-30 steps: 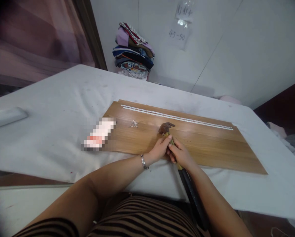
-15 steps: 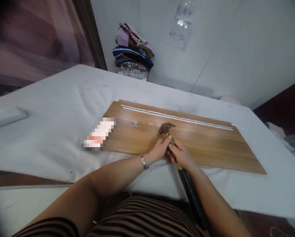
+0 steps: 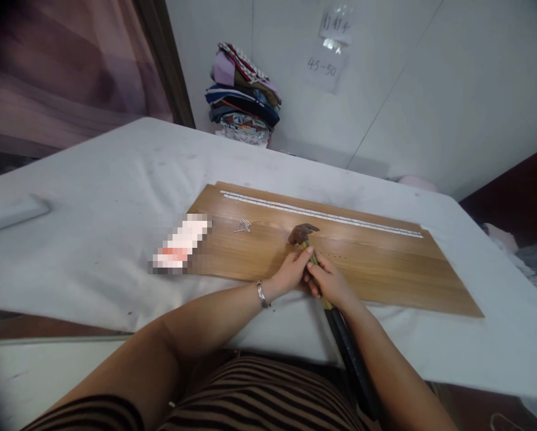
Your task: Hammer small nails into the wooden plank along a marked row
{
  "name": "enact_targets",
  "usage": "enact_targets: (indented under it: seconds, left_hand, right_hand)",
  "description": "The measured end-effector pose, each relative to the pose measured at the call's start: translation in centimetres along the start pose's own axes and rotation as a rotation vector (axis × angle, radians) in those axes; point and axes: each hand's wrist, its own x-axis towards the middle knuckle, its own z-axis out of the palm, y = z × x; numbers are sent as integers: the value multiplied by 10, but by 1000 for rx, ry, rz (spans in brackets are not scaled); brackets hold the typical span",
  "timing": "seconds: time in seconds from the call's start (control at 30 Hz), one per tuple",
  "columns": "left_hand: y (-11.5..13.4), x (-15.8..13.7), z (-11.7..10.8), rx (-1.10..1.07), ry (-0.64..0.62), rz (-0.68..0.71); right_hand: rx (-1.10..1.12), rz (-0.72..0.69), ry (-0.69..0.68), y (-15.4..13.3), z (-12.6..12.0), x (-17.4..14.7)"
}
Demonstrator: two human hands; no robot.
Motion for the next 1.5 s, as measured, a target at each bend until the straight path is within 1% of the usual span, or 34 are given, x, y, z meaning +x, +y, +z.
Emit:
enact_targets:
  seconds: [0.2, 0.4, 0.7, 0.9, 1.1, 1.23, 1.37, 1.5]
  left_hand:
    - [2, 1, 0, -13, 5, -14]
    - [-1, 1, 0, -13, -5, 14]
    - [-1, 3, 0, -34, -22, 15]
    - [-2, 0, 1, -27, -8, 15]
    - [2, 1, 1, -23, -5, -21]
    - [2, 1, 1, -38, -2, 7]
    - [-2, 0, 1, 2, -20, 21]
    - [-2, 1, 0, -8, -33, 19]
  right_hand:
    - [-36, 55, -17, -6, -1, 0]
    - [-29, 10, -5, -1, -1, 0]
    - [-31, 35, -7, -5, -1, 1]
    - [5, -3, -1, 2, -2, 0]
    - [-23, 32, -13, -3, -3, 1]
    - [-13, 18, -12, -4, -1, 0]
    - [2, -12, 4, -1, 0, -2]
    - [-12, 0, -12, -1, -2, -2]
